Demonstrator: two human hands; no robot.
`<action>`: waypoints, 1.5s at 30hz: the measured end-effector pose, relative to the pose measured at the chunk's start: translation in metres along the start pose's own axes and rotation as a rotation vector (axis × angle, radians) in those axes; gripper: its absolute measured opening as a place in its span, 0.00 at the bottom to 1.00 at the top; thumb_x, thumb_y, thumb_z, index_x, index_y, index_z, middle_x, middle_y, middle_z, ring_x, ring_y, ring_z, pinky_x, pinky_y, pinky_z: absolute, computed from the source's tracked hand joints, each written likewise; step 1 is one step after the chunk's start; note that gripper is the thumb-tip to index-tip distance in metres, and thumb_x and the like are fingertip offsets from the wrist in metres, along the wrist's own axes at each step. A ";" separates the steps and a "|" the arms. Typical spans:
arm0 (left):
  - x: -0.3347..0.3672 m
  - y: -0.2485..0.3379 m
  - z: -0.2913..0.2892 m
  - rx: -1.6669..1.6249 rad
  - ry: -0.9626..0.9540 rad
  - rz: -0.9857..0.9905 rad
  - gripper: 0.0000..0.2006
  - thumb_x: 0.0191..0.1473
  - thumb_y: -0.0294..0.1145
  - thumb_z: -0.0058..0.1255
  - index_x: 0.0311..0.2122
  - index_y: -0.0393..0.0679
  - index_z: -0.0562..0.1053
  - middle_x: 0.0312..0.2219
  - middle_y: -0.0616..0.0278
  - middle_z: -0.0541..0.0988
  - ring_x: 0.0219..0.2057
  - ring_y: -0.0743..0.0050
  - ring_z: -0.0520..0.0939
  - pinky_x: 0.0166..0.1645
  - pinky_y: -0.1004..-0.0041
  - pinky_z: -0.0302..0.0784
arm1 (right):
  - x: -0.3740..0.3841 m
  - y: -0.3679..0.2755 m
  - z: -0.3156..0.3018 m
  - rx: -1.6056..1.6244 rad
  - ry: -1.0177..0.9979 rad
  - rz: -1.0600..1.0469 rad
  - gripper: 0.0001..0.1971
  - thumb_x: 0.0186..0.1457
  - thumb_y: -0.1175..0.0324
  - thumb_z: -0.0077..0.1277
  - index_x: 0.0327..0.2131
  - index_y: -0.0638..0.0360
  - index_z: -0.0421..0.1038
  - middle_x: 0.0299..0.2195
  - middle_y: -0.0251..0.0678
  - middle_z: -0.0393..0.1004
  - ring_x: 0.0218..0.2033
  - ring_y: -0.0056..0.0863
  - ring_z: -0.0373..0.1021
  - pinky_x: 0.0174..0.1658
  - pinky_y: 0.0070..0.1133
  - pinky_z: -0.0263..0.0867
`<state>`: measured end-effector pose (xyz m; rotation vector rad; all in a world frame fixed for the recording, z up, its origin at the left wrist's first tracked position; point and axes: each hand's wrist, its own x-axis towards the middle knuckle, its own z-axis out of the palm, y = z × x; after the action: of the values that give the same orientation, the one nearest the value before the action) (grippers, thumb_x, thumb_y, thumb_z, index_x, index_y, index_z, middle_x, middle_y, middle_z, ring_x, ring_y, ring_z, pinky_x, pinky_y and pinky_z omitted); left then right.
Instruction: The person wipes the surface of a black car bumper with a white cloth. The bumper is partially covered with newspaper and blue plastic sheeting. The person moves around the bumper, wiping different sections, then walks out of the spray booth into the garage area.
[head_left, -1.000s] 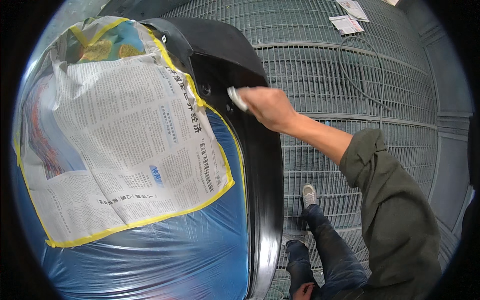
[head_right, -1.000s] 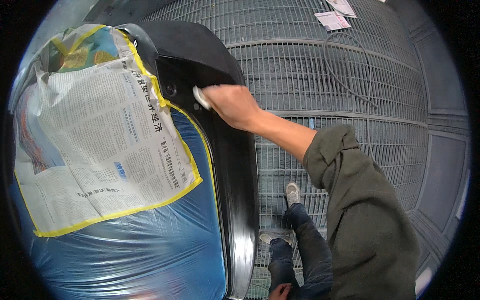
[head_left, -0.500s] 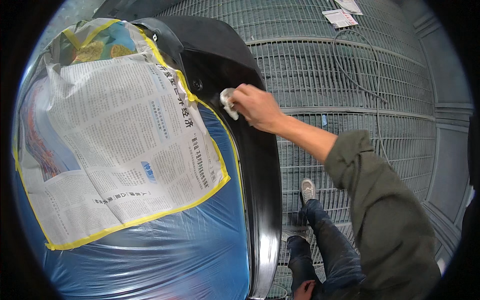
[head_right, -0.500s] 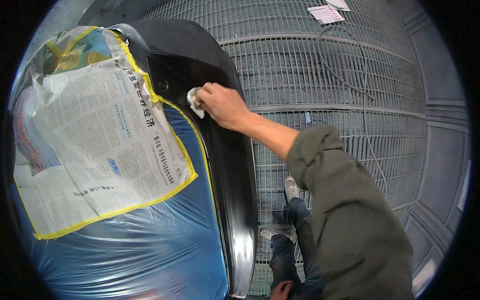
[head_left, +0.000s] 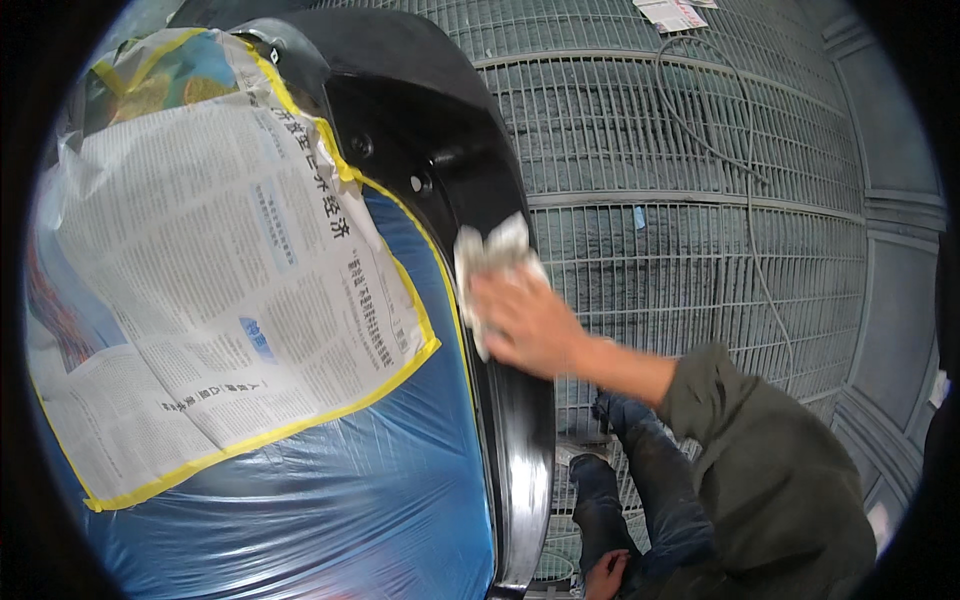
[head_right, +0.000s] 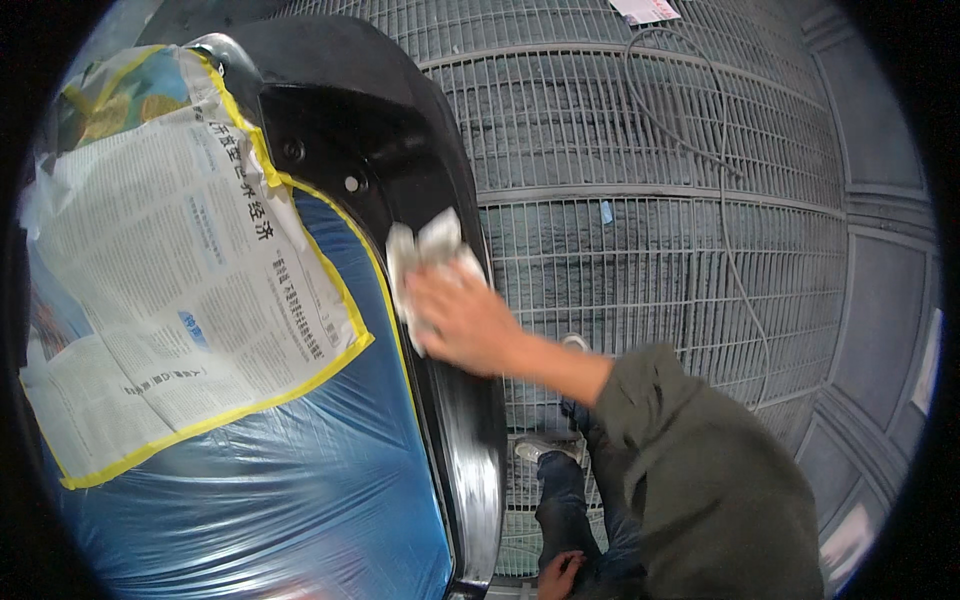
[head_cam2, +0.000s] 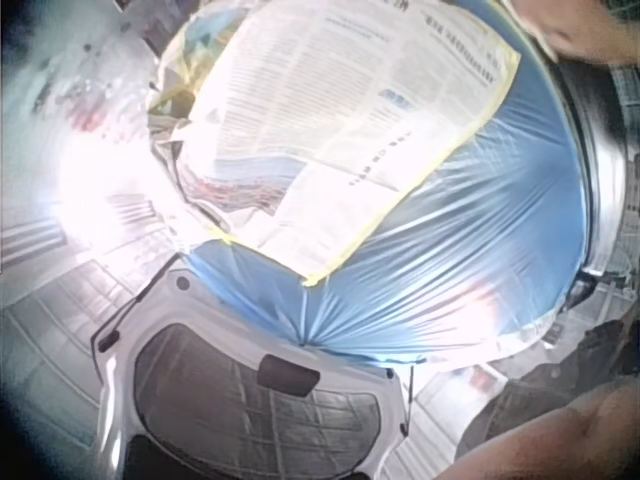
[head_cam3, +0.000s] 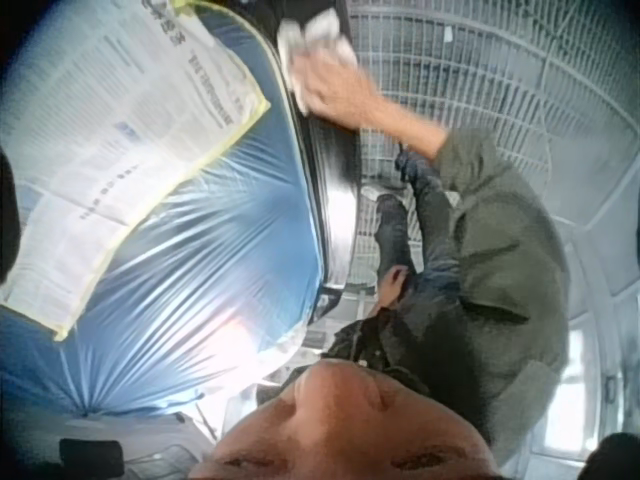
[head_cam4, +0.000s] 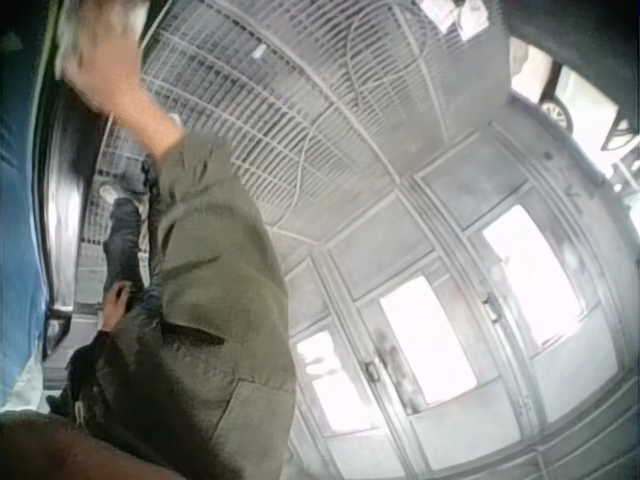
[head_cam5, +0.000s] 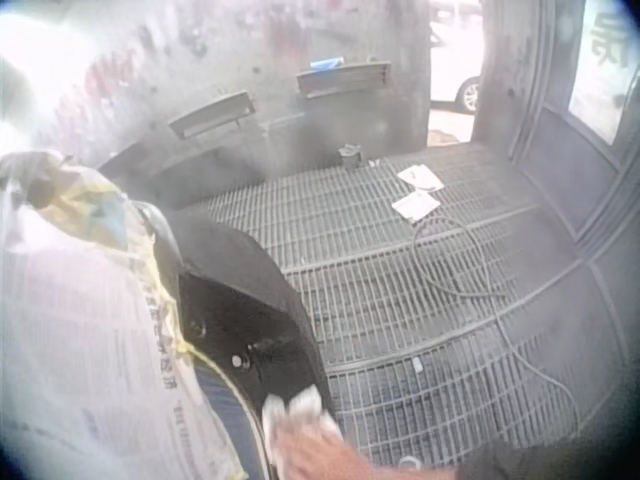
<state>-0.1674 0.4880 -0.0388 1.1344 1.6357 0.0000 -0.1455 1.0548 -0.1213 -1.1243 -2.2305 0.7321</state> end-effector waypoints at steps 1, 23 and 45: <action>0.004 -0.003 0.000 -0.145 -0.022 -0.078 0.12 0.65 0.39 0.48 0.48 0.46 0.75 0.38 0.55 0.81 0.42 0.55 0.82 0.46 0.65 0.75 | -0.029 -0.009 0.002 -0.007 -0.042 -0.122 0.22 0.57 0.56 0.51 0.53 0.54 0.72 0.63 0.38 0.64 0.64 0.33 0.60 0.67 0.43 0.50; 0.022 0.011 -0.070 -0.392 -0.330 -0.424 0.14 0.66 0.39 0.47 0.48 0.41 0.75 0.36 0.55 0.80 0.37 0.60 0.81 0.44 0.64 0.75 | -0.043 -0.057 0.033 -0.058 0.227 0.570 0.36 0.53 0.65 0.53 0.63 0.74 0.56 0.69 0.55 0.48 0.70 0.47 0.49 0.69 0.41 0.46; -0.031 -0.059 -0.044 -0.073 -0.520 -0.565 0.19 0.63 0.42 0.52 0.50 0.37 0.74 0.40 0.54 0.83 0.41 0.72 0.83 0.44 0.73 0.75 | -0.230 -0.139 0.140 0.896 0.554 0.690 0.39 0.64 0.54 0.43 0.68 0.69 0.43 0.71 0.53 0.39 0.73 0.48 0.36 0.72 0.37 0.33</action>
<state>-0.2408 0.4580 -0.0280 0.5214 1.4109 -0.5502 -0.1963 0.7611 -0.1768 -1.3494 -0.8423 1.3042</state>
